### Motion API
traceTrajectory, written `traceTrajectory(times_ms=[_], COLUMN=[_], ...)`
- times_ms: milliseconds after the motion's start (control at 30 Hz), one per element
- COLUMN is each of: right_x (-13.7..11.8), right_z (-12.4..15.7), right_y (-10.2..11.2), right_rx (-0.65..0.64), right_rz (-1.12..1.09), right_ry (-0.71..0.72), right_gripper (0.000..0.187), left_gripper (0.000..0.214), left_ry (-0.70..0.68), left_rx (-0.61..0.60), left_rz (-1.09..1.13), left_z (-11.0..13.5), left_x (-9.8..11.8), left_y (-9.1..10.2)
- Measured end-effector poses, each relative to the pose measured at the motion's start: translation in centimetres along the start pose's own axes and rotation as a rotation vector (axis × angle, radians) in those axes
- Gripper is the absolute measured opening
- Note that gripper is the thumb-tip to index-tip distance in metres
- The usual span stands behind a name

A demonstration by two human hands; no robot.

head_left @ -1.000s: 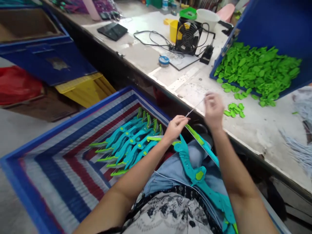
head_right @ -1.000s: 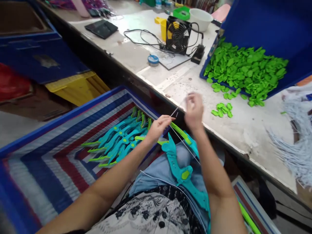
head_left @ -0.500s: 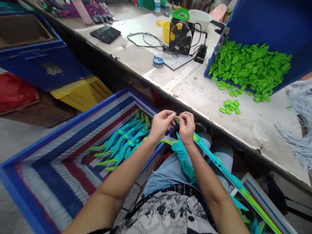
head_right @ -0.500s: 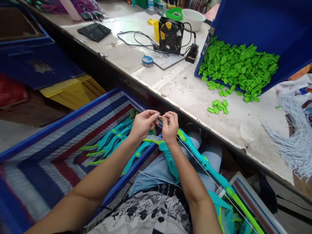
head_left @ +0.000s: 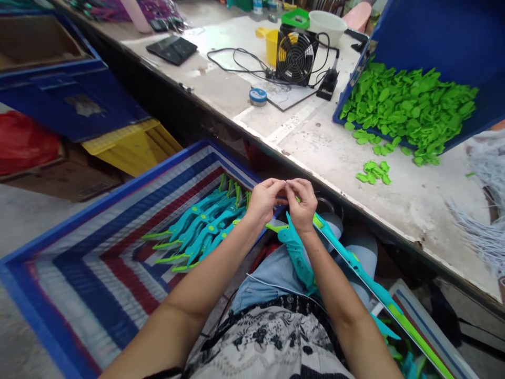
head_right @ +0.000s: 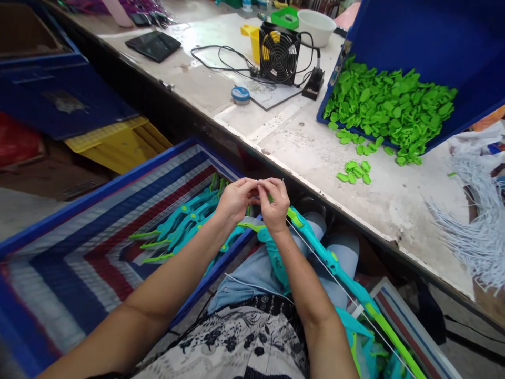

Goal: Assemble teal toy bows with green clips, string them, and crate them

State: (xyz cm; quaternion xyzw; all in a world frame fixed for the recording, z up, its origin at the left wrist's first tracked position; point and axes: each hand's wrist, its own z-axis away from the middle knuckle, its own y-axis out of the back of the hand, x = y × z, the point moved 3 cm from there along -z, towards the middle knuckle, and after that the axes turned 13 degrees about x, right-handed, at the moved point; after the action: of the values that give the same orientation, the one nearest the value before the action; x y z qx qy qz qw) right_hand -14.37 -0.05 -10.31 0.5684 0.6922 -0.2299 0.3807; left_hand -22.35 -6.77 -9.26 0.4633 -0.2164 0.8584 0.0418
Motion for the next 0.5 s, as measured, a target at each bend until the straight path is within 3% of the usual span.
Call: traceTrajectory(times_ms=[167,333,467,500], right_x=[-0.6,-1.6,-2.0,-1.9], right_z=[-1.5,-1.5,-1.2,-1.3], right_y=[0.9,1.0,1.2,1.4], right_rx=[-0.087,-0.229,-0.396,-0.399], right_rz=[0.09,0.384,0.586,0.619], right_ry=[0.168,0.2,0.28,0.289], right_gripper=[0.019,0.026,0.024,0.024], left_gripper=[0.017,0.024,0.021,0.02], left_ry=[0.008,-0.256,-0.452,-0.527], left_rx=[-0.12,-0.205,-0.066,-0.199], left_rz=[-0.047,-0.412,-0.819,-0.867], left_z=[-0.4,0.6,0.9,0.5], left_x=[0.6,1.5,1.9,1.8], left_y=[-0.3,0.4,2.6,2.4])
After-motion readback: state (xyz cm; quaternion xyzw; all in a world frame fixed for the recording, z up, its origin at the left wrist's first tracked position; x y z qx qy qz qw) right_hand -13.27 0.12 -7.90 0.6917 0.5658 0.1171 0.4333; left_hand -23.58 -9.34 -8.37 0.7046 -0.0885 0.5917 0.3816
